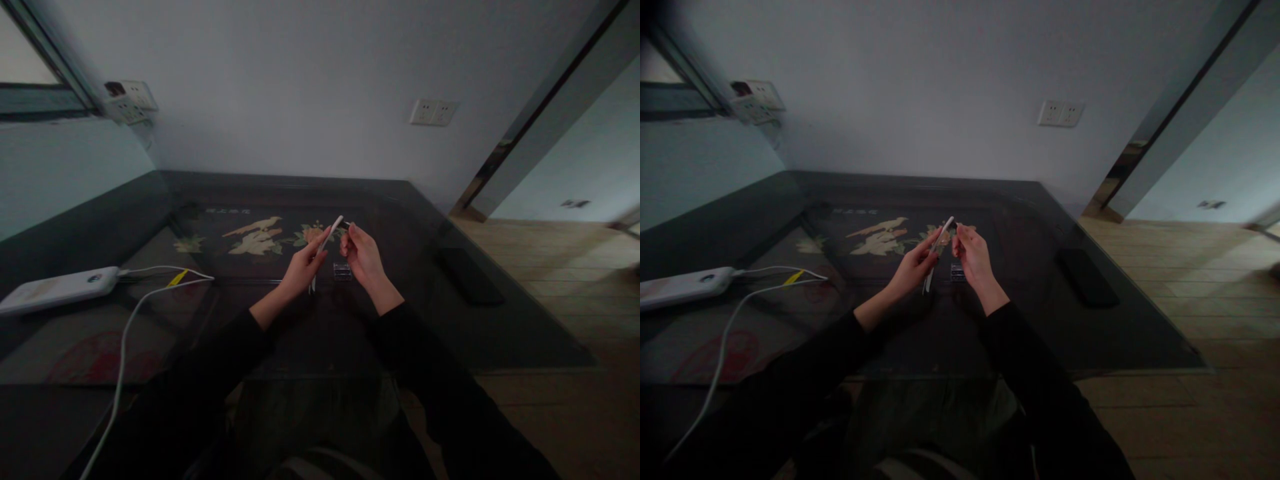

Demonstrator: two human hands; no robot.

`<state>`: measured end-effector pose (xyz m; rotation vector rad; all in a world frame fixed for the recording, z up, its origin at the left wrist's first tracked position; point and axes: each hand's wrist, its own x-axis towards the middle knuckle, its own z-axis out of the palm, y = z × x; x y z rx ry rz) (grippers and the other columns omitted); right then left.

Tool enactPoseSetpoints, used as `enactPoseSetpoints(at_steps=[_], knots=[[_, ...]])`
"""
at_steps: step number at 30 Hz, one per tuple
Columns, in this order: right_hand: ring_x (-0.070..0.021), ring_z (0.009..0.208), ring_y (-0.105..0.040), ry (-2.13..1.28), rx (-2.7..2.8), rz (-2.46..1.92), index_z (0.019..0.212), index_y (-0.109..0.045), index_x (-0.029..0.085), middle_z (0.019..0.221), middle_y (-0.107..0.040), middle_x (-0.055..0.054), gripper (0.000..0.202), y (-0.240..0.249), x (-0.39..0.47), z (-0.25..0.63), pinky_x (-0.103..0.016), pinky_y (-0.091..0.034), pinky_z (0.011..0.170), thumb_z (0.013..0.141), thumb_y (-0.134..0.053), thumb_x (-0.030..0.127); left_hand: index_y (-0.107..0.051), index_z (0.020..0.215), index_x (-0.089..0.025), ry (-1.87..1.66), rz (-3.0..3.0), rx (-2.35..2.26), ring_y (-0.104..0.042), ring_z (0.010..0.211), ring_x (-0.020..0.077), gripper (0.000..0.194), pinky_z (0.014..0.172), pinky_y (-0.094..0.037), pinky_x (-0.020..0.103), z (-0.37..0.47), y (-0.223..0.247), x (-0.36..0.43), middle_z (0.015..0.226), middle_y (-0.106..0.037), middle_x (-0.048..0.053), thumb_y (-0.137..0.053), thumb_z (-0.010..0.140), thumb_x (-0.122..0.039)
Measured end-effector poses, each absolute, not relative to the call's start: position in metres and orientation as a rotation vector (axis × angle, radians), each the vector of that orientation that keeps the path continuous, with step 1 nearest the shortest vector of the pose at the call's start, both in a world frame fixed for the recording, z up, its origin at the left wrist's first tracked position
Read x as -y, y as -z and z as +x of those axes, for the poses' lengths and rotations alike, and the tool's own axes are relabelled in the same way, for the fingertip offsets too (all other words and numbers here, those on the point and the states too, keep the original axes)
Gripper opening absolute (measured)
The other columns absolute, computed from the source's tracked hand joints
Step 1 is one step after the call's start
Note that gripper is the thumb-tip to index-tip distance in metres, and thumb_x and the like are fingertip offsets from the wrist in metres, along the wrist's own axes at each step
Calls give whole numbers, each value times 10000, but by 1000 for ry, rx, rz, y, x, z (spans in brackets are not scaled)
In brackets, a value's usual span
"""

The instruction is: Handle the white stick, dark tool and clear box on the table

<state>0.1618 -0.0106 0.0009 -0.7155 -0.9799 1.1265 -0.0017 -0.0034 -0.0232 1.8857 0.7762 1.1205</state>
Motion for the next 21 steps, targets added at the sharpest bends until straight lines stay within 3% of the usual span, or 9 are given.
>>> enactPoseSetpoints(at_steps=[6,21], knots=[[-87,517,-411,-1114,968,-699,679,-586,225,589,-505,49,473,3,8,164,-267,-313,503,680,-843,622,-399,1584,-215,-1073,1802,-755,-313,534,85,596,530,-275,208,1,24,6,609,-403,-70,-506,997,-215],[-82,528,-418,-1114,900,-723,939,-750,235,606,-507,60,454,6,7,166,-257,-355,501,669,-862,582,-348,1602,-187,-980,1723,-615,-302,483,73,635,468,-254,201,4,22,15,593,-405,-80,-533,1008,-313]])
